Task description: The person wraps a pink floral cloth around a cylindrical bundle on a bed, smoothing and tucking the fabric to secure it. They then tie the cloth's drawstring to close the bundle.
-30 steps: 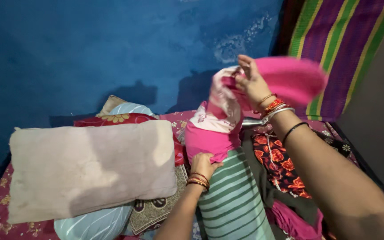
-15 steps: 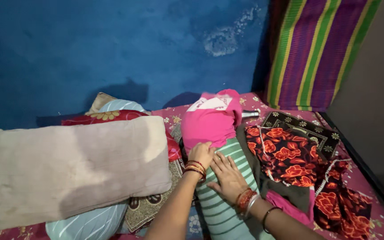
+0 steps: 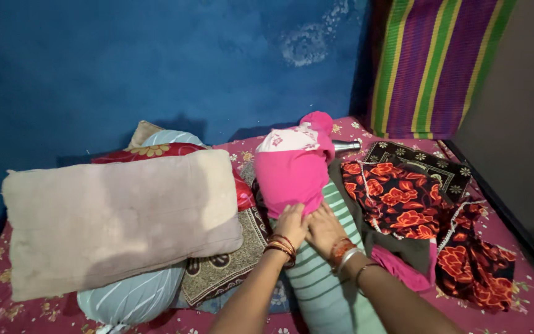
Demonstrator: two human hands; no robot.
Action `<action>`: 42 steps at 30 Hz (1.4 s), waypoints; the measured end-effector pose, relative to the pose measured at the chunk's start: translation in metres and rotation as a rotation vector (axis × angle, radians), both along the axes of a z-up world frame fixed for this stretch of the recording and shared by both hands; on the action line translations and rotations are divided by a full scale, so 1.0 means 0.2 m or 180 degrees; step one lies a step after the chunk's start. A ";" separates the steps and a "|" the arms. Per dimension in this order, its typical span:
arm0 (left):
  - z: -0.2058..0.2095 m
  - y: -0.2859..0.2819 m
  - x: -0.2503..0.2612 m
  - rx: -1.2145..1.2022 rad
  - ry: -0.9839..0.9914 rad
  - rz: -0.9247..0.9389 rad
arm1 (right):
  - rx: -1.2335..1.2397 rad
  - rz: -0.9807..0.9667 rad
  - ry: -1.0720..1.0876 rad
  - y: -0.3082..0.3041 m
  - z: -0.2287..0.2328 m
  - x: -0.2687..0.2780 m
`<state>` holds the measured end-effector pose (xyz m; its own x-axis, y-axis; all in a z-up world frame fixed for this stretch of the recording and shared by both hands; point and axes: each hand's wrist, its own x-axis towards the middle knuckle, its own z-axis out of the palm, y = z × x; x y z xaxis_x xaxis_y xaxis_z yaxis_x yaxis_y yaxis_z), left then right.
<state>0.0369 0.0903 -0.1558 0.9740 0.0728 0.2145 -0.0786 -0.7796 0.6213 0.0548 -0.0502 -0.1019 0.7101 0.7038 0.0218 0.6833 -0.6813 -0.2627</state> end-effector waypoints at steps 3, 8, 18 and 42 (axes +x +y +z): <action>-0.01 -0.02 0.01 -0.0452 0.0090 0.0239 | 0.0288 0.0106 -0.0269 -0.11 0.03 -0.05; 0.07 -0.08 -0.06 -0.0755 -0.0241 0.0370 | 0.1341 0.0298 -0.0824 -0.20 -0.01 -0.10; 0.21 -0.12 -0.12 -0.0389 0.0356 0.0410 | 0.3865 -0.1698 0.1747 -0.23 -0.38 0.19; 0.06 -0.08 -0.06 -0.0855 0.0214 0.0417 | 0.4033 -0.1721 0.1999 -0.25 -0.70 0.25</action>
